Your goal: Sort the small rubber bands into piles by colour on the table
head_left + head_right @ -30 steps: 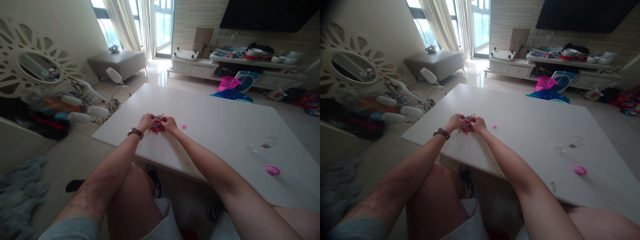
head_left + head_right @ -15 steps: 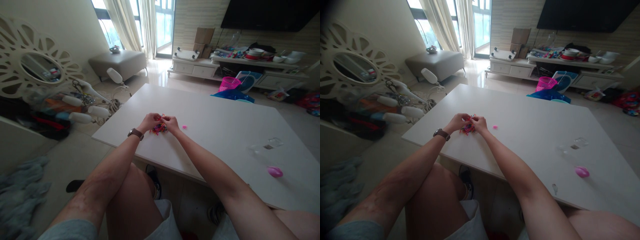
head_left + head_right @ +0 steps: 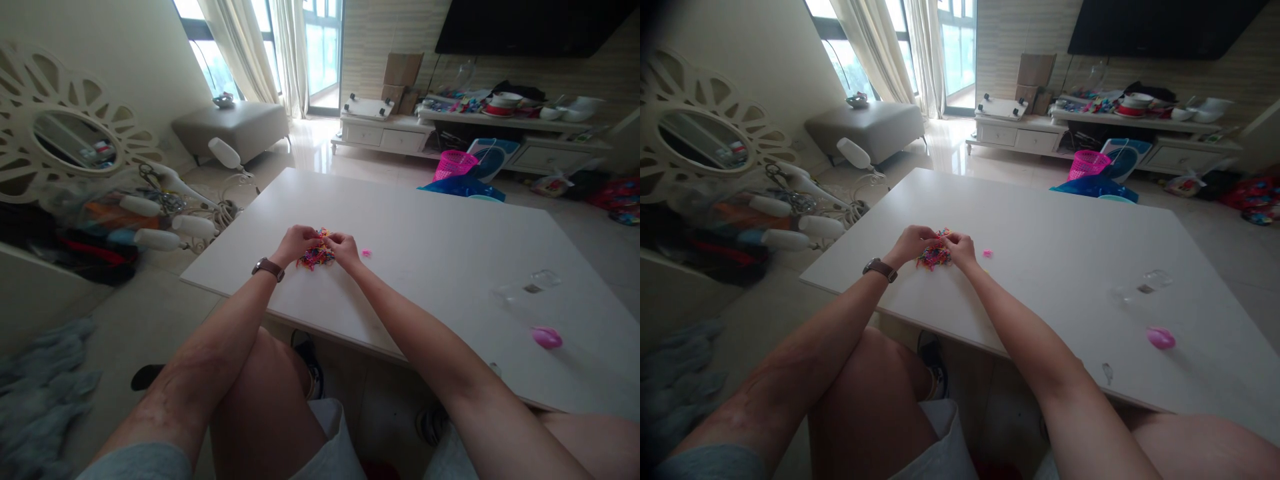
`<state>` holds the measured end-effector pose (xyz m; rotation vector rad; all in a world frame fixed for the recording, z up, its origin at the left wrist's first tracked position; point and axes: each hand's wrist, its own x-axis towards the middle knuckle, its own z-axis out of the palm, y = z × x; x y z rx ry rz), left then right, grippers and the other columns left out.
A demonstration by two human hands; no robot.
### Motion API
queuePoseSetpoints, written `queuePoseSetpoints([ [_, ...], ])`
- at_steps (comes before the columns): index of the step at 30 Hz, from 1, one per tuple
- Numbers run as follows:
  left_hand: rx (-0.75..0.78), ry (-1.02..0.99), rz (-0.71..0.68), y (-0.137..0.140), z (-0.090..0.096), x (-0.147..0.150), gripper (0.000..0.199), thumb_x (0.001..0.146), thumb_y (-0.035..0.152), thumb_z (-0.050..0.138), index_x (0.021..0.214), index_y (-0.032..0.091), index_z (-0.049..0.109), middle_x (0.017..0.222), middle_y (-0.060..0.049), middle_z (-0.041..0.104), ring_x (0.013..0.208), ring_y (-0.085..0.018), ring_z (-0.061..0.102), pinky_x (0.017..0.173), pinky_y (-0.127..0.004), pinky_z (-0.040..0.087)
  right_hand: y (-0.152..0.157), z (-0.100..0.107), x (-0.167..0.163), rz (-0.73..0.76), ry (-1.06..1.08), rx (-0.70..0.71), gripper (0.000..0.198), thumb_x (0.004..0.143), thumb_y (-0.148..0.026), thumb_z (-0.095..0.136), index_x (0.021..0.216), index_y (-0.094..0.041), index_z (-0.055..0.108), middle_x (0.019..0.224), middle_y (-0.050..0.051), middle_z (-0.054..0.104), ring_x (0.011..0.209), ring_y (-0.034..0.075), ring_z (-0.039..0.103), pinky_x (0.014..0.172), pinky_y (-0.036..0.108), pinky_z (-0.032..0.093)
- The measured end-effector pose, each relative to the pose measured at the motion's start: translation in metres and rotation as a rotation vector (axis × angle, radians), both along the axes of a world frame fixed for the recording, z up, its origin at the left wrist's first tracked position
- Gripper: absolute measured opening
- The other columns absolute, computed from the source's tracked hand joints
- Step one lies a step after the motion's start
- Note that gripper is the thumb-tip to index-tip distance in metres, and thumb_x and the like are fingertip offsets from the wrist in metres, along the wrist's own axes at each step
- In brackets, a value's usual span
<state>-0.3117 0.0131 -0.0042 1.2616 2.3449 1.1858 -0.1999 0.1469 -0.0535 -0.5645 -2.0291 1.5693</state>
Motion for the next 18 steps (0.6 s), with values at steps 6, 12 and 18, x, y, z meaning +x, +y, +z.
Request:
queuePoseSetpoints([
  [6,0.036,-0.097,-0.039,0.002,-0.003,0.000,0.024,0.073,0.036,0.074,0.083,0.014,0.078,0.079,-0.006,0.078,0.073,-0.018,0.068,0.068,-0.027,0.049,0.003,0.001,0.003,0.031,0.018,-0.035,0.023,0.083,-0.042,0.069,0.081,-0.019,0.073,0.075,0.002,0.075,0.071,0.018,0.071,0.069,0.028,0.057],
  [12,0.064,-0.161,-0.064,0.003,-0.006,0.000,0.023,0.073,0.033,0.072,0.085,0.014,0.075,0.079,-0.006,0.077,0.072,-0.018,0.067,0.066,-0.027,0.049,-0.003,-0.001,0.009,-0.043,0.022,-0.052,0.023,0.084,-0.041,0.067,0.081,-0.020,0.071,0.076,0.003,0.075,0.075,0.019,0.071,0.073,0.030,0.059],
  [18,0.052,-0.192,-0.126,0.003,-0.003,0.009,0.023,0.075,0.035,0.071,0.083,0.015,0.075,0.077,-0.005,0.075,0.070,-0.016,0.065,0.066,-0.026,0.048,-0.006,0.004,0.032,-0.093,0.178,-0.095,0.030,0.080,-0.048,0.071,0.089,-0.019,0.071,0.087,0.007,0.077,0.082,0.020,0.073,0.080,0.032,0.060],
])
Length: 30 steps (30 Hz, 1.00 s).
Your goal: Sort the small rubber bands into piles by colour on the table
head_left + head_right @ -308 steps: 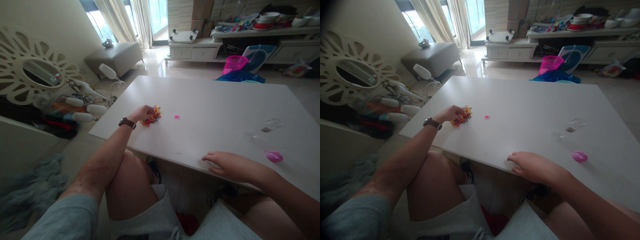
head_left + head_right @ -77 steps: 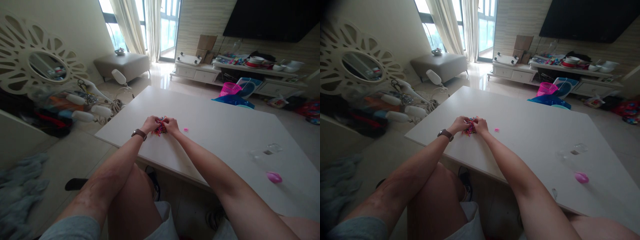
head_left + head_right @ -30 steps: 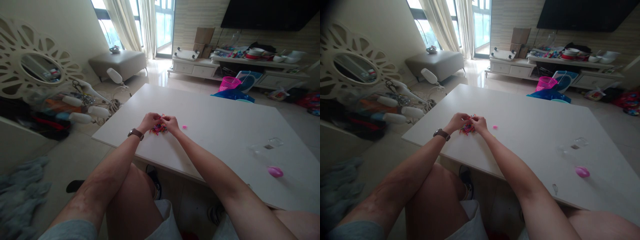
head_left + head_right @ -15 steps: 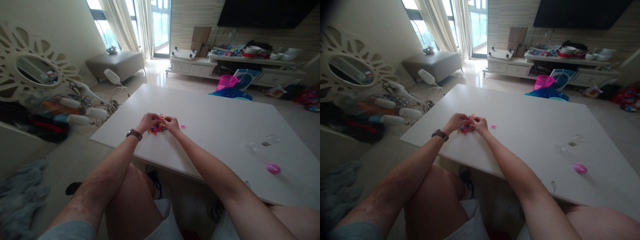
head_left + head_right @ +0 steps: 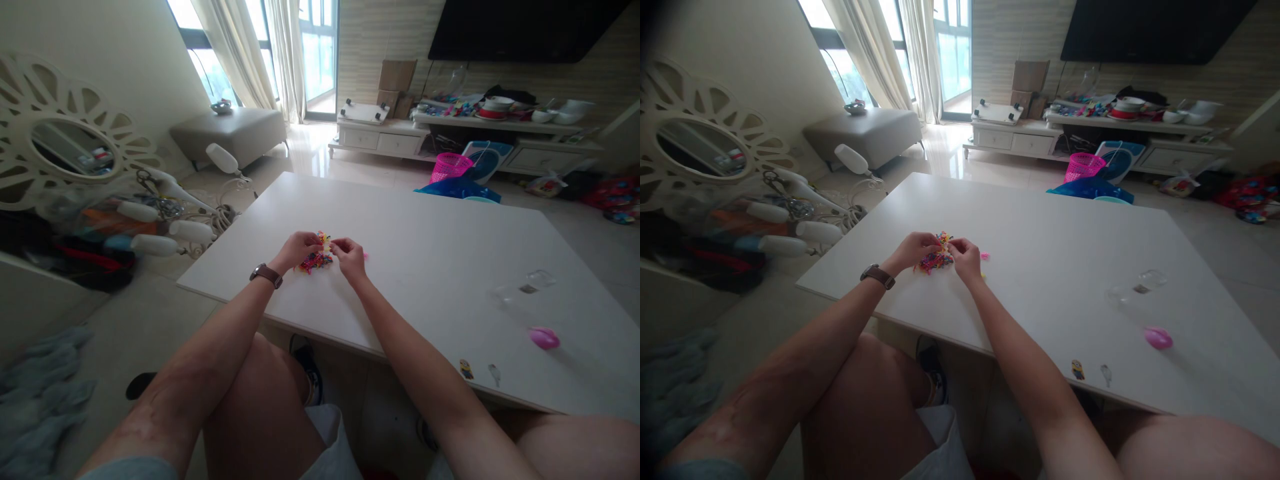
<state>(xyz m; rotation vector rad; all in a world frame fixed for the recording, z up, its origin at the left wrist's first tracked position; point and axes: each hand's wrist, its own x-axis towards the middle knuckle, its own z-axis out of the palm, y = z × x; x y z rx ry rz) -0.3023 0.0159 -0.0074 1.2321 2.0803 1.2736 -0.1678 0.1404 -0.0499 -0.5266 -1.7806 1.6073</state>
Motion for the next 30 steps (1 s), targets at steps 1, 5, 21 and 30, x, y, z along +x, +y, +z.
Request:
queuePoseSetpoints([
  [1,-0.006,0.008,-0.011,0.000,0.001,0.002,0.022,0.076,0.035,0.071,0.083,0.015,0.075,0.077,-0.005,0.075,0.071,-0.016,0.065,0.067,-0.027,0.049,0.006,0.002,0.006,-0.017,0.012,0.022,0.032,0.080,-0.050,0.072,0.090,-0.019,0.071,0.088,0.007,0.078,0.083,0.021,0.073,0.080,0.033,0.060],
  [5,-0.065,0.057,-0.031,0.002,0.001,0.007,0.022,0.079,0.036,0.070,0.083,0.015,0.076,0.078,-0.004,0.075,0.072,-0.017,0.065,0.068,-0.027,0.049,0.046,0.008,0.032,-0.162,-0.017,0.151,0.037,0.080,-0.054,0.072,0.092,-0.019,0.071,0.088,0.008,0.077,0.081,0.021,0.073,0.078,0.034,0.060],
  [21,-0.161,0.050,-0.204,0.028,-0.005,0.033,0.021,0.085,0.034,0.068,0.089,0.016,0.079,0.068,-0.005,0.073,0.060,-0.016,0.064,0.059,-0.027,0.048,0.079,-0.017,0.064,-0.257,-0.418,0.623,0.010,0.083,-0.028,0.070,0.083,-0.022,0.078,0.091,0.007,0.067,0.088,0.025,0.061,0.087,0.043,0.053],
  [30,-0.160,0.054,-0.246,0.036,0.006,0.047,0.019,0.086,0.028,0.070,0.090,0.013,0.081,0.069,-0.006,0.074,0.065,-0.015,0.066,0.060,-0.023,0.047,0.047,0.002,0.069,0.097,-0.077,0.315,0.021,0.083,-0.040,0.076,0.093,-0.022,0.079,0.087,0.004,0.076,0.074,0.017,0.067,0.069,0.031,0.054],
])
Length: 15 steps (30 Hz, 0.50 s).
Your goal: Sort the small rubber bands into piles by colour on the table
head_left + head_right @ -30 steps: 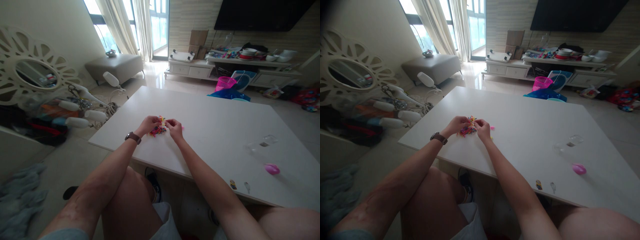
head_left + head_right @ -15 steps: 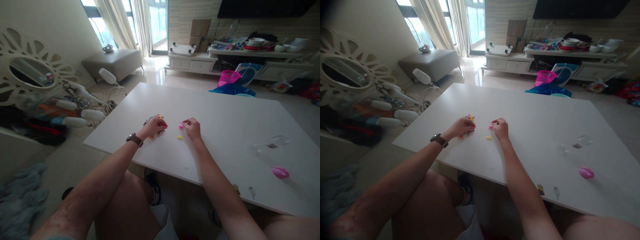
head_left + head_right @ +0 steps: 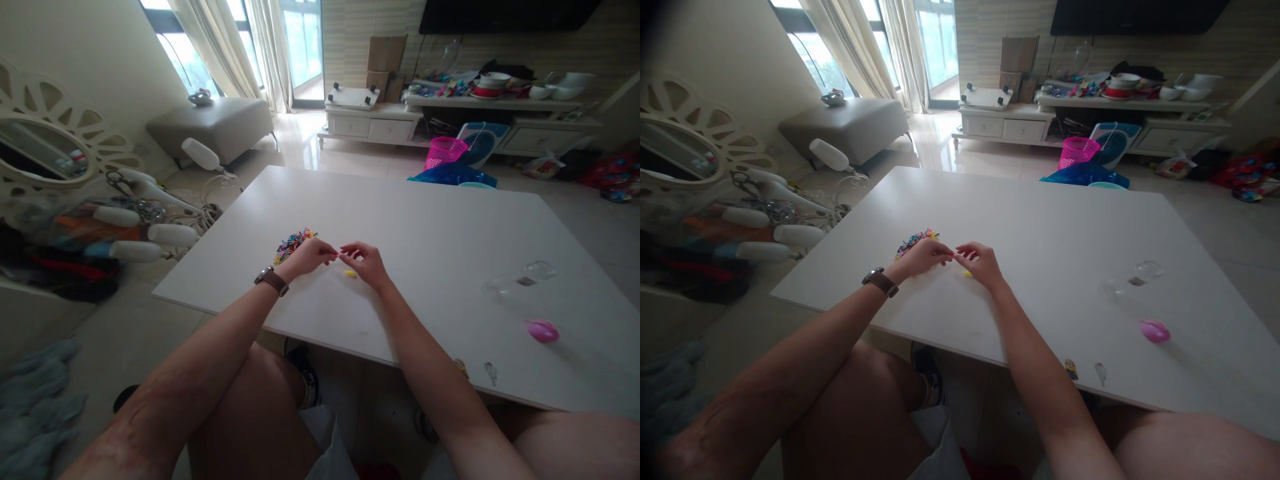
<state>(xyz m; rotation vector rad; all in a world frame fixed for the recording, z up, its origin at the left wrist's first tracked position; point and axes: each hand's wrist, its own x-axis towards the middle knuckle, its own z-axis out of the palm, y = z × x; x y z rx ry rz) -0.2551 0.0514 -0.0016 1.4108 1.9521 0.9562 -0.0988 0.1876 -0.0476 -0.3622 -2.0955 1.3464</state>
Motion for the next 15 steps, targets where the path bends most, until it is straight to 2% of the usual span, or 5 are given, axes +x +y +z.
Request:
queuePoseSetpoints([
  [4,0.022,-0.092,-0.024,0.000,0.002,0.003,0.022,0.085,0.033,0.075,0.089,0.012,0.076,0.072,-0.007,0.075,0.066,-0.014,0.067,0.058,-0.022,0.047,-0.003,-0.005,-0.004,0.048,0.063,-0.062,0.021,0.082,-0.042,0.078,0.088,-0.023,0.080,0.086,0.005,0.076,0.077,0.019,0.071,0.073,0.033,0.057],
  [9,0.061,-0.176,-0.008,0.000,0.002,0.004,0.028,0.081,0.037,0.080,0.088,0.013,0.069,0.074,-0.007,0.076,0.067,-0.015,0.069,0.060,-0.022,0.049,0.000,-0.011,-0.005,0.064,0.043,-0.267,0.025,0.074,-0.045,0.084,0.083,-0.022,0.076,0.078,0.003,0.077,0.075,0.021,0.073,0.076,0.036,0.060],
  [15,0.106,-0.182,-0.031,0.000,0.001,0.001,0.030,0.080,0.040,0.081,0.083,0.014,0.067,0.074,-0.008,0.075,0.070,-0.017,0.071,0.064,-0.024,0.052,0.002,-0.016,-0.005,0.069,0.012,-0.237,0.029,0.076,-0.046,0.084,0.091,-0.022,0.079,0.086,0.005,0.080,0.080,0.022,0.074,0.079,0.036,0.060],
])
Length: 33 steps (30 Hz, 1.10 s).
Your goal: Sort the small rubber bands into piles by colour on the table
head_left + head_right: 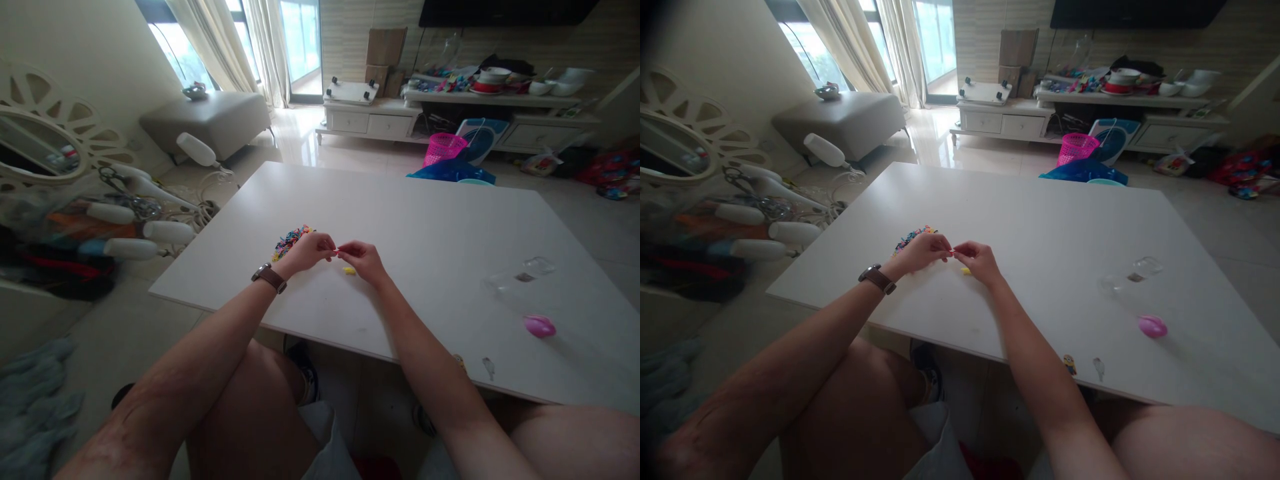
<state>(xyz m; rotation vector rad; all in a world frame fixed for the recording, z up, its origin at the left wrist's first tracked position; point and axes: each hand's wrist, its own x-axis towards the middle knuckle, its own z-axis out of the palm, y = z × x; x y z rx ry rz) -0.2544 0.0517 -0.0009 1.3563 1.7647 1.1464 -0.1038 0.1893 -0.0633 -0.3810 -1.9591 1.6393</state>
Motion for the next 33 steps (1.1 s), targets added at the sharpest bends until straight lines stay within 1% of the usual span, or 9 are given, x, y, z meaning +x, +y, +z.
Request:
queuePoseSetpoints([
  [3,0.007,0.004,-0.006,-0.001,0.001,0.000,0.029,0.080,0.039,0.081,0.084,0.014,0.067,0.074,-0.008,0.076,0.071,-0.017,0.072,0.064,-0.024,0.052,0.000,-0.003,0.000,0.019,-0.008,0.012,0.027,0.079,-0.044,0.082,0.095,-0.023,0.080,0.088,0.006,0.081,0.082,0.023,0.075,0.079,0.037,0.059],
  [6,0.006,-0.016,-0.015,-0.001,0.002,0.001,0.025,0.081,0.035,0.080,0.084,0.014,0.067,0.075,-0.009,0.076,0.072,-0.017,0.072,0.063,-0.024,0.052,0.000,-0.002,0.001,0.036,0.010,-0.023,0.021,0.078,-0.040,0.083,0.090,-0.023,0.081,0.086,0.005,0.081,0.082,0.023,0.076,0.081,0.037,0.059],
  [9,-0.001,-0.029,-0.017,-0.001,0.002,0.002,0.017,0.080,0.026,0.078,0.085,0.013,0.068,0.076,-0.009,0.077,0.073,-0.017,0.073,0.063,-0.024,0.052,-0.001,0.001,0.001,0.006,0.011,-0.008,0.018,0.076,-0.037,0.084,0.086,-0.022,0.080,0.082,0.004,0.080,0.079,0.022,0.075,0.079,0.036,0.059],
  [12,-0.008,-0.029,-0.019,-0.001,0.001,0.002,0.012,0.079,0.021,0.076,0.085,0.013,0.069,0.076,-0.008,0.077,0.073,-0.017,0.073,0.064,-0.024,0.052,-0.001,0.003,0.001,-0.026,0.026,0.009,0.019,0.075,-0.038,0.084,0.085,-0.022,0.078,0.082,0.003,0.079,0.077,0.021,0.074,0.077,0.036,0.060],
  [17,-0.044,-0.002,0.009,-0.001,0.003,0.003,0.011,0.080,0.019,0.075,0.088,0.013,0.070,0.076,-0.008,0.077,0.070,-0.016,0.072,0.062,-0.022,0.051,-0.001,0.006,0.001,-0.048,0.046,0.000,0.023,0.077,-0.042,0.082,0.085,-0.022,0.076,0.079,0.003,0.078,0.074,0.022,0.075,0.076,0.036,0.061],
  [21,-0.083,0.026,0.025,-0.002,0.005,0.004,0.014,0.081,0.021,0.075,0.091,0.013,0.070,0.073,-0.008,0.077,0.066,-0.015,0.070,0.057,-0.020,0.047,0.005,0.007,0.002,-0.234,0.062,0.025,0.026,0.078,-0.046,0.080,0.086,-0.022,0.075,0.082,0.004,0.078,0.075,0.022,0.074,0.076,0.037,0.061],
  [26,-0.105,0.079,0.019,-0.002,0.004,0.001,0.016,0.081,0.027,0.076,0.086,0.013,0.073,0.068,-0.006,0.074,0.059,-0.012,0.064,0.050,-0.018,0.041,0.031,0.005,0.008,-0.495,0.051,0.095,0.021,0.079,-0.039,0.074,0.088,-0.020,0.073,0.085,0.006,0.078,0.077,0.022,0.073,0.077,0.036,0.060],
  [29,-0.095,0.088,0.021,-0.001,0.000,-0.002,0.016,0.080,0.028,0.077,0.085,0.013,0.074,0.066,-0.006,0.072,0.057,-0.012,0.062,0.049,-0.018,0.041,0.049,0.001,0.012,-0.616,-0.064,0.192,0.017,0.080,-0.036,0.070,0.086,-0.020,0.072,0.083,0.007,0.078,0.074,0.022,0.071,0.075,0.036,0.058],
  [33,-0.078,0.071,0.015,0.000,-0.004,-0.005,0.016,0.078,0.028,0.077,0.081,0.013,0.075,0.066,-0.006,0.072,0.061,-0.013,0.065,0.051,-0.019,0.044,0.063,-0.004,0.011,-0.682,-0.258,0.324,0.010,0.081,-0.026,0.068,0.089,-0.023,0.072,0.088,0.006,0.079,0.081,0.023,0.072,0.082,0.036,0.055],
])
